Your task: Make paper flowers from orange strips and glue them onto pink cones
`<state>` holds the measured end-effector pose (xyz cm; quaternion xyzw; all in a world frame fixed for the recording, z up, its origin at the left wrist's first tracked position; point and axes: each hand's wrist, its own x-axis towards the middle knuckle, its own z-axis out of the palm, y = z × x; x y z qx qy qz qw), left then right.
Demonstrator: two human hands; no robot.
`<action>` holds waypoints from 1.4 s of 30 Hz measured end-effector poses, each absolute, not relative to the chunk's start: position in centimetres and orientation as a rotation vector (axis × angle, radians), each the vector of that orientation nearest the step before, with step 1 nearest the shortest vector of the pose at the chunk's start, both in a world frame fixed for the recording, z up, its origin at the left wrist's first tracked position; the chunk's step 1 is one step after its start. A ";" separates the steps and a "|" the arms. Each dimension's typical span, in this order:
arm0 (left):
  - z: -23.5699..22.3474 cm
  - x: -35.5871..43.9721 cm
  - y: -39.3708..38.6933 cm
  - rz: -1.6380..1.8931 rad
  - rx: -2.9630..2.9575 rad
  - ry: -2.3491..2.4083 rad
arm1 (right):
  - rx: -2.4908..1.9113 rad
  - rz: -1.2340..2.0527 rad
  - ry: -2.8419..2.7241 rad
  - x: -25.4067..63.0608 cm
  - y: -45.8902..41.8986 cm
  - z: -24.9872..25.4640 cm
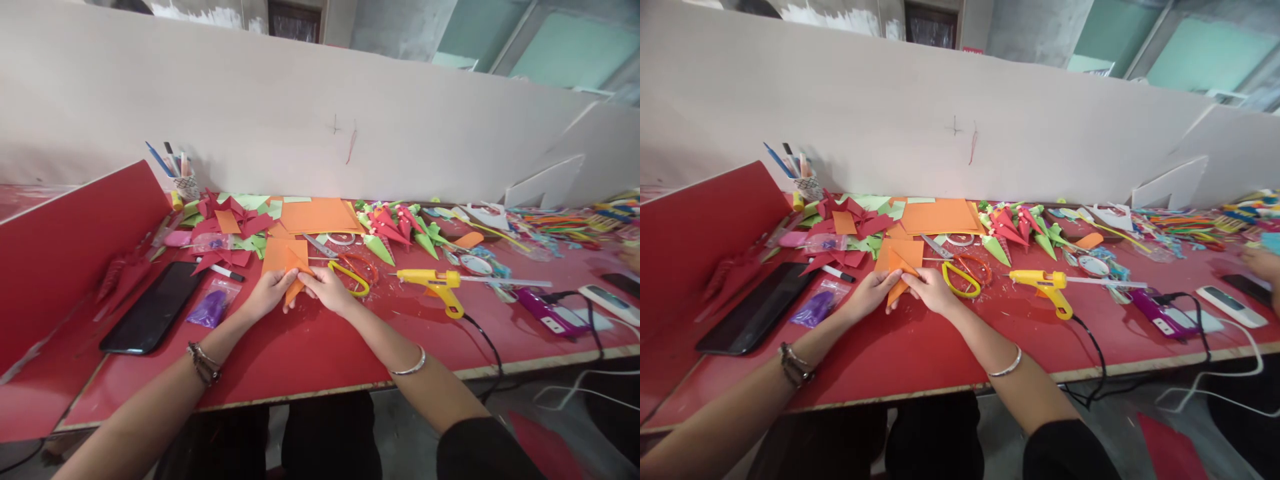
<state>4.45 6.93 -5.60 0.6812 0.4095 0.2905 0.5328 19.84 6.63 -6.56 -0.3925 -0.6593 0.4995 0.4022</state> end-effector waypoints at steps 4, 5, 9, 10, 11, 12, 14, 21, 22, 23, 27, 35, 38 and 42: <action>-5.7 4.6 7.2 0.723 1.628 0.896 | -1.073 1.128 -1.611 19.8 7.2 -7.4; -5.7 4.6 7.3 0.726 1.635 0.898 | -1.087 1.117 -1.607 19.8 7.3 -7.4; -5.8 4.3 7.4 0.731 1.604 0.929 | -1.000 1.044 -1.546 19.8 6.8 -6.6; -5.8 4.2 7.5 0.721 1.589 0.929 | -0.947 1.041 -1.555 19.8 6.7 -6.3; -5.8 4.0 7.5 0.708 1.574 0.921 | -0.893 1.048 -1.580 20.0 6.5 -5.9; -5.7 3.9 7.5 0.695 1.561 0.906 | -0.848 1.053 -1.612 20.1 6.5 -5.6; -5.7 3.8 7.5 0.698 1.554 0.876 | -0.801 1.033 -1.697 20.5 6.4 -5.2; -6.0 3.9 7.6 0.868 1.516 0.989 | -0.804 0.958 -1.840 21.1 6.8 -5.5; -6.1 3.9 7.6 0.868 1.493 0.999 | -0.812 0.960 -1.843 21.1 6.8 -5.6; -6.1 4.0 7.6 0.864 1.470 1.006 | -0.823 0.958 -1.847 21.0 6.8 -5.7; -6.1 4.0 7.5 0.823 1.389 0.983 | -0.865 0.940 -1.854 21.0 6.8 -6.0; -6.0 4.1 7.4 0.825 1.340 1.096 | -0.853 0.993 -1.800 20.9 7.1 -6.4; -6.2 4.0 7.5 0.829 1.365 1.115 | -0.872 0.927 -1.827 21.0 7.1 -6.2; -6.4 4.0 7.6 0.890 1.318 1.192 | -0.925 0.839 -1.842 20.9 6.8 -5.8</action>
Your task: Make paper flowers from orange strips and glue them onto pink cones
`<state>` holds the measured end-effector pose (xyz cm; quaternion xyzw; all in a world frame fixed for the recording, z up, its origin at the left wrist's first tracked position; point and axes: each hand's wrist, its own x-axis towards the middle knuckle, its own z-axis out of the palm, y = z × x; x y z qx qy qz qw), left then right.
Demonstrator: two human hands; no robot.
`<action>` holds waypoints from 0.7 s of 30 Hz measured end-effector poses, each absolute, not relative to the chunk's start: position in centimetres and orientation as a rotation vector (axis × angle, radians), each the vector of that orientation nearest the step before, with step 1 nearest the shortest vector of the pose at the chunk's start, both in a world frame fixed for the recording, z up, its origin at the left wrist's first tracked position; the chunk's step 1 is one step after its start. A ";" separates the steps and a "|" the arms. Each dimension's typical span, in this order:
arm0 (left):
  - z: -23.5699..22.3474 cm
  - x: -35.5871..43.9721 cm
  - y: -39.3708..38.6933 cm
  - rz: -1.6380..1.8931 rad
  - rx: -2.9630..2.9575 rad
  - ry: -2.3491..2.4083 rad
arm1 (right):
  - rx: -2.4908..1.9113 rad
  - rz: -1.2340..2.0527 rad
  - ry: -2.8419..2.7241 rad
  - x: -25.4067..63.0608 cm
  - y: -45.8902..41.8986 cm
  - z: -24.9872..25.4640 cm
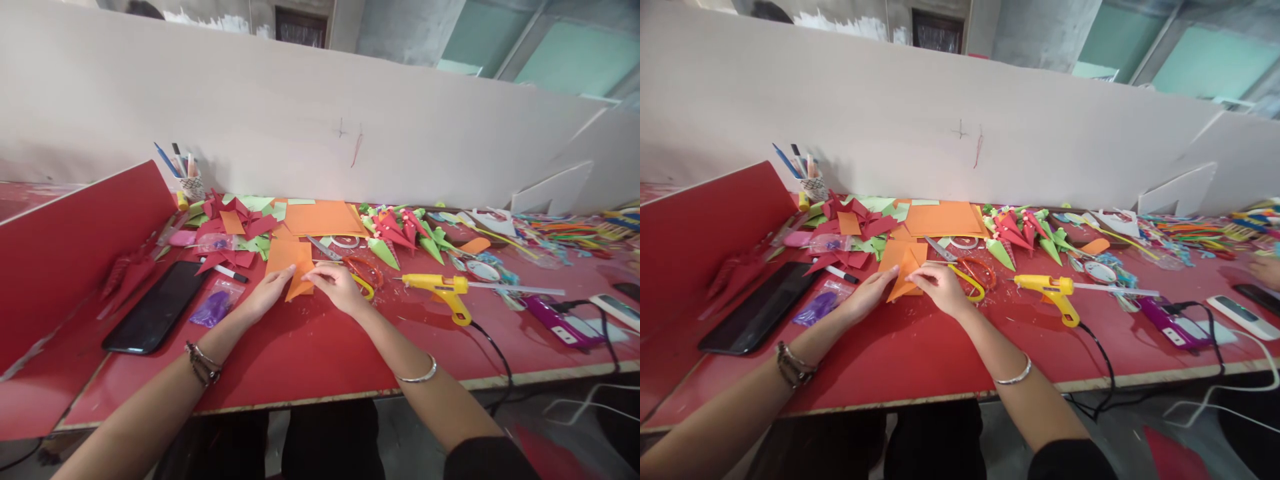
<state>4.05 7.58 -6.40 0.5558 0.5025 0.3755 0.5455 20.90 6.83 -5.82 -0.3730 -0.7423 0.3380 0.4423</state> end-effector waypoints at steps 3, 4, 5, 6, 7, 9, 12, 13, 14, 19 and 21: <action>-6.4 4.1 7.6 0.870 1.321 1.134 | -0.877 0.868 -1.819 20.7 6.6 -5.7; -6.5 4.1 7.6 0.871 1.320 1.122 | -0.859 0.873 -1.817 20.7 6.5 -5.7; -6.5 4.1 7.7 0.884 1.317 1.119 | -0.849 0.870 -1.818 20.7 6.5 -5.7; -6.6 4.1 7.8 0.905 1.314 1.123 | -0.848 0.859 -1.820 20.7 6.5 -5.7; -6.7 4.1 7.9 0.928 1.316 1.128 | -0.855 0.847 -1.826 20.7 6.5 -5.7; -6.8 4.0 8.1 0.962 1.342 1.139 | -0.872 0.827 -1.838 20.7 6.5 -5.6; -6.9 4.0 8.2 0.951 1.403 1.135 | -0.872 0.820 -1.850 20.8 6.7 -5.6; -6.9 4.0 8.2 0.937 1.418 1.133 | -0.874 0.815 -1.841 20.8 6.7 -5.7; -6.9 4.0 8.1 0.922 1.429 1.129 | -0.881 0.810 -1.826 20.8 6.8 -5.7; -6.6 4.1 7.7 0.951 1.385 1.126 | -0.948 0.885 -1.693 20.7 7.0 -6.3; -6.4 4.1 7.6 0.971 1.398 1.101 | -0.975 0.915 -1.652 20.6 7.1 -6.4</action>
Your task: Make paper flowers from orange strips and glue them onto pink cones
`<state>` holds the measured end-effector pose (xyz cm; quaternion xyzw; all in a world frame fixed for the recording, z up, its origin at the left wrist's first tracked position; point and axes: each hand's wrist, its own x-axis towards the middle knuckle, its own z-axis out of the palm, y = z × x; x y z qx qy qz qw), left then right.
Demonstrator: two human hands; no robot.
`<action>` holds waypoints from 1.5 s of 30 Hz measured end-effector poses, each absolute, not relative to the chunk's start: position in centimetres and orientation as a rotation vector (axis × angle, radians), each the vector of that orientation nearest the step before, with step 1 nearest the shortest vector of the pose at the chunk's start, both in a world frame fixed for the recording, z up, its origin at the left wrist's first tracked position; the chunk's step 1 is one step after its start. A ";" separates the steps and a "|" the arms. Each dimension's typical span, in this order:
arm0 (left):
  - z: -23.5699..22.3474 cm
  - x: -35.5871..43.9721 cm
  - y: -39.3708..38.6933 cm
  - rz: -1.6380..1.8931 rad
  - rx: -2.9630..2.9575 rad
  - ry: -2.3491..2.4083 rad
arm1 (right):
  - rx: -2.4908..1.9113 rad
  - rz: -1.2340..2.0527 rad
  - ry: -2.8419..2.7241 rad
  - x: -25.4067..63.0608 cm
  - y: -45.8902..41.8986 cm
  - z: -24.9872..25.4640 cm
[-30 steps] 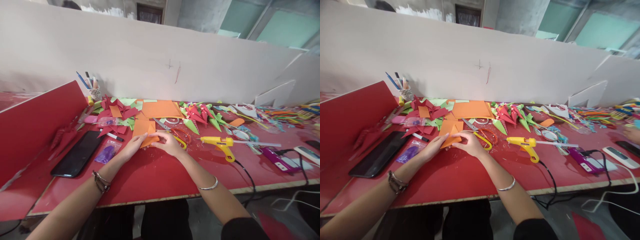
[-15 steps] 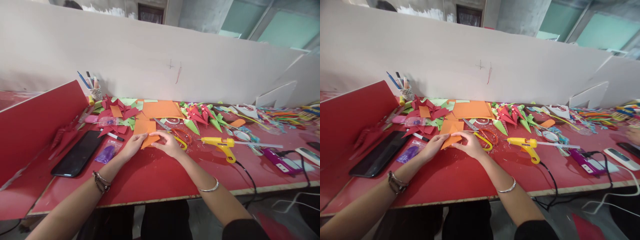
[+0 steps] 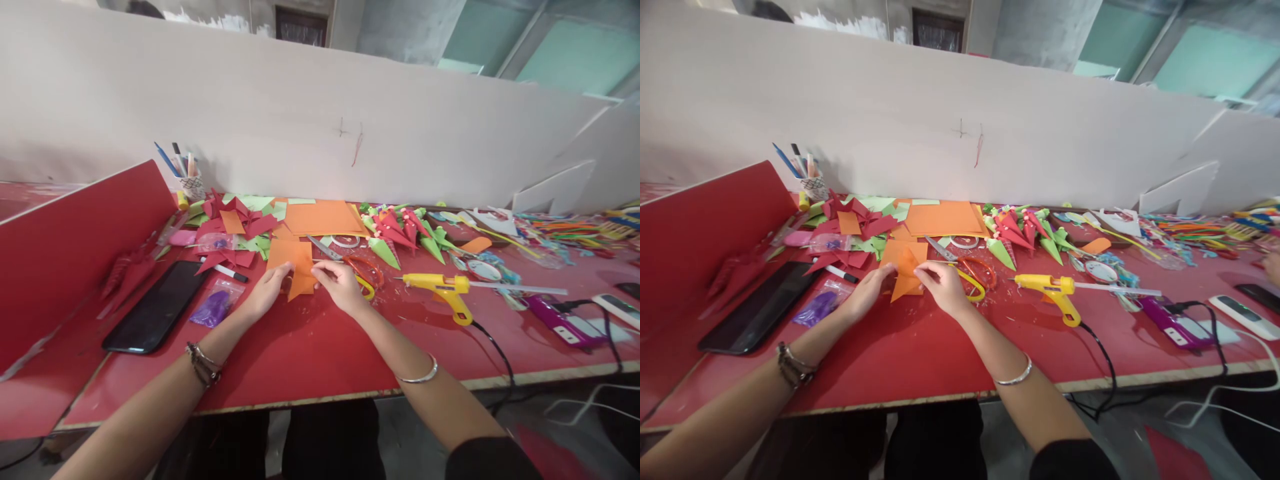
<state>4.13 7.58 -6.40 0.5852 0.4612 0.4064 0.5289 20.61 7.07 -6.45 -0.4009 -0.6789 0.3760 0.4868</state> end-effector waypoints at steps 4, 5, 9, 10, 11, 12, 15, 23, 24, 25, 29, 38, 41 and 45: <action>-5.9 4.1 7.5 0.905 1.612 0.937 | -0.977 0.936 -1.667 20.5 6.9 -6.3; -5.9 4.1 7.4 0.897 1.641 0.906 | -0.973 0.948 -1.680 20.5 6.8 -6.3; -5.8 4.0 7.4 0.882 1.682 0.948 | -0.951 1.008 -1.692 20.4 6.6 -6.1; -5.8 4.0 7.4 0.878 1.688 0.983 | -0.948 1.011 -1.682 20.4 6.6 -6.1; -5.9 4.0 7.4 0.878 1.691 1.013 | -0.946 1.010 -1.672 20.4 6.7 -6.1; -5.9 4.0 7.4 0.881 1.693 1.034 | -0.947 1.006 -1.664 20.4 6.7 -6.1; -5.9 4.1 7.4 0.883 1.691 1.045 | -0.946 1.006 -1.657 20.4 6.7 -6.2; -5.7 4.0 7.3 0.808 1.608 0.930 | -0.936 1.033 -1.671 20.4 6.6 -5.8; -5.8 4.0 7.3 0.792 1.593 0.936 | -0.931 1.045 -1.681 20.5 6.6 -5.8; -5.8 4.0 7.3 0.776 1.584 0.946 | -0.926 1.059 -1.691 20.5 6.6 -5.8; -6.1 4.0 7.5 0.752 1.589 0.971 | -0.922 1.082 -1.692 20.4 6.6 -6.1; -6.0 3.8 7.8 0.868 1.267 1.010 | -0.871 0.753 -1.912 20.5 6.1 -5.3; -6.0 3.8 7.9 0.902 1.159 0.999 | -0.830 0.681 -1.953 20.6 6.1 -5.0; -6.2 3.7 8.0 0.884 1.303 0.953 | -0.854 0.741 -1.861 20.7 6.4 -5.3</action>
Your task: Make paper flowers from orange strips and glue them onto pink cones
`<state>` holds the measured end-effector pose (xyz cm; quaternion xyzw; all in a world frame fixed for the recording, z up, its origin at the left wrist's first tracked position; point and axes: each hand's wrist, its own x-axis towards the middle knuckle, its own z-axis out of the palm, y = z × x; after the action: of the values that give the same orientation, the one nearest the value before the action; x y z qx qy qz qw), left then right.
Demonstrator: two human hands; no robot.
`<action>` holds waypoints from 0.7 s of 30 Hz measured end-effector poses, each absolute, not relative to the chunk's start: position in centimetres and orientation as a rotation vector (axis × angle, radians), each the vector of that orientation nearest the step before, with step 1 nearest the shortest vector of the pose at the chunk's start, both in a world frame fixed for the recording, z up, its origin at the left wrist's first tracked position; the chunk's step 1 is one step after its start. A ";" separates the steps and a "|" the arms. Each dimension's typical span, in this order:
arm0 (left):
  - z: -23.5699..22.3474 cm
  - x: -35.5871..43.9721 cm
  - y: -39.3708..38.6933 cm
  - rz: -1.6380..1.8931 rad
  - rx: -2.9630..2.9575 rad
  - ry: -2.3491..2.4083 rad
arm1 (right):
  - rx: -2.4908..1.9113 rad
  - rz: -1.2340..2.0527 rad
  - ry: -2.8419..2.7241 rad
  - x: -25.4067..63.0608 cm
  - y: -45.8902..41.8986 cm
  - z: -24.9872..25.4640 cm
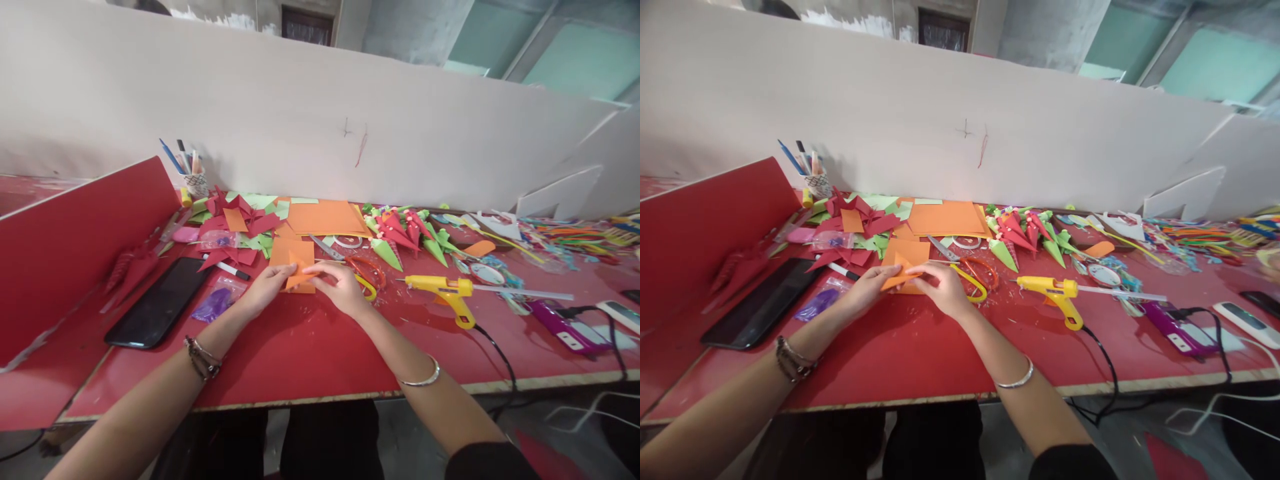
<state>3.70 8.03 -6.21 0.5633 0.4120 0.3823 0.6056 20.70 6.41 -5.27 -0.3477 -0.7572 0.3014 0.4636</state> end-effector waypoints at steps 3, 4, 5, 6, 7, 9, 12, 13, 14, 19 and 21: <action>-6.5 3.6 8.1 0.854 1.471 0.923 | -0.841 0.826 -1.796 20.7 6.7 -5.6; -6.5 3.6 8.1 0.845 1.515 0.905 | -0.843 0.854 -1.768 20.7 6.8 -5.7; -6.5 3.6 8.1 0.831 1.557 0.889 | -0.852 0.889 -1.728 20.7 6.9 -5.8; -6.5 3.6 8.0 0.816 1.599 0.877 | -0.863 0.930 -1.681 20.6 6.9 -5.9; -6.4 3.6 7.9 0.799 1.640 0.870 | -0.874 0.974 -1.630 20.6 7.0 -6.0; -6.1 3.6 7.7 0.767 1.721 0.875 | -0.897 1.037 -1.542 20.6 7.0 -6.2; -5.6 3.6 7.5 0.737 1.827 0.915 | -0.934 1.057 -1.488 20.6 7.1 -6.3; -5.5 3.6 7.4 0.729 1.850 0.927 | -0.945 1.049 -1.486 20.5 7.1 -6.3; -5.4 3.6 7.4 0.727 1.862 0.940 | -0.952 1.035 -1.490 20.5 7.1 -6.4; -5.1 3.8 7.1 0.756 1.802 0.963 | -0.974 0.929 -1.565 20.4 7.0 -6.4; -5.0 4.0 6.9 0.767 1.767 0.956 | -0.977 0.905 -1.609 20.3 6.9 -6.3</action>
<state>4.01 6.92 -5.03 0.7230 0.3909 0.3136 0.4755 20.30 6.87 -6.34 -0.4044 -0.6660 0.3746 0.5025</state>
